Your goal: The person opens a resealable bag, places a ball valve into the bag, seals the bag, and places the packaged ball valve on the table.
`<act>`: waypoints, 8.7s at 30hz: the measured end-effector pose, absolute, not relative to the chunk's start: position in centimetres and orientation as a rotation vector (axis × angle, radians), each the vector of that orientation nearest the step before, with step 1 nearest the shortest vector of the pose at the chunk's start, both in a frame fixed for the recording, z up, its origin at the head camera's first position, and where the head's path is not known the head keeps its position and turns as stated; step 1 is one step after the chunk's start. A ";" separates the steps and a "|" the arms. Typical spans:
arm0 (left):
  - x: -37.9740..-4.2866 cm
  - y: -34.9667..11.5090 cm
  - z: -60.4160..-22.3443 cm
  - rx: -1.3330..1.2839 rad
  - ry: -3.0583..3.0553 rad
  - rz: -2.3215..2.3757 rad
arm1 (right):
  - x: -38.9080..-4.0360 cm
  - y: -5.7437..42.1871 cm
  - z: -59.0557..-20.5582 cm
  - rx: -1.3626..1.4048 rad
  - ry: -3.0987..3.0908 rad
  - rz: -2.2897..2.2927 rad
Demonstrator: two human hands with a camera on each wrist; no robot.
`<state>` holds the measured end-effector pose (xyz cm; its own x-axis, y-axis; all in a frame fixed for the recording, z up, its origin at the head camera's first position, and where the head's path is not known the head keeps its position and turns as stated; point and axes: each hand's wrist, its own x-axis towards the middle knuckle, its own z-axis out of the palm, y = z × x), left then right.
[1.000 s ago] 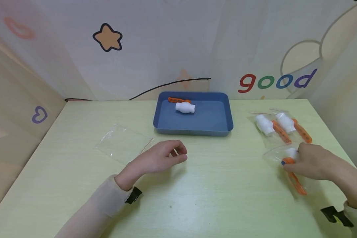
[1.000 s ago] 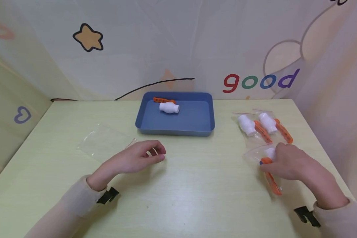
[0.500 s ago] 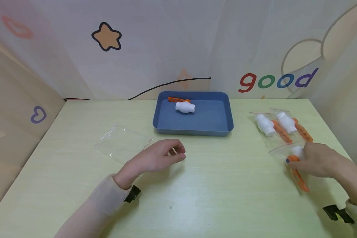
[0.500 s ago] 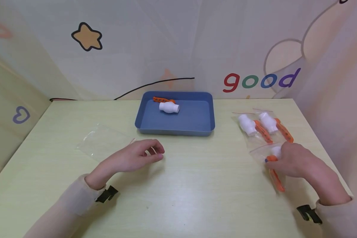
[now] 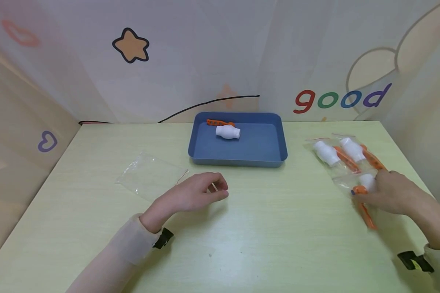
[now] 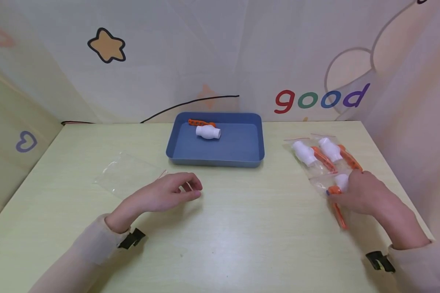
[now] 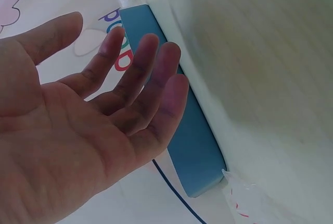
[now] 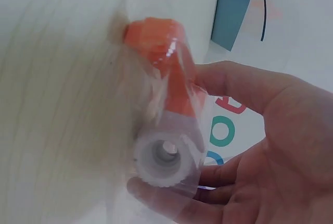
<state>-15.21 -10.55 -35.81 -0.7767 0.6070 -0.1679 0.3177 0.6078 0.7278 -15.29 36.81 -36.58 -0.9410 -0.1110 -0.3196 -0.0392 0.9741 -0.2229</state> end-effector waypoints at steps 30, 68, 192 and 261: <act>-15.4 -10.8 -35.9 0.714 2.434 0.980 | -14.1 31.0 -35.8 -0.361 3.045 -0.444; -15.6 -10.5 -36.4 0.754 2.444 0.989 | -14.7 20.2 -36.0 -0.723 2.913 -0.530; -16.4 -18.7 -35.6 0.579 2.689 0.281 | -15.1 21.5 -35.7 -0.692 2.869 -0.529; -14.3 -11.3 -34.8 0.977 2.634 0.552 | -14.7 15.6 -36.7 -1.320 2.602 -1.143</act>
<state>-14.32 -11.29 -34.77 -0.7328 0.6690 -0.1241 0.5630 0.6985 0.4417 -14.69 15.61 -36.71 -0.6450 -0.7027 0.3005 -0.6967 0.3791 -0.6090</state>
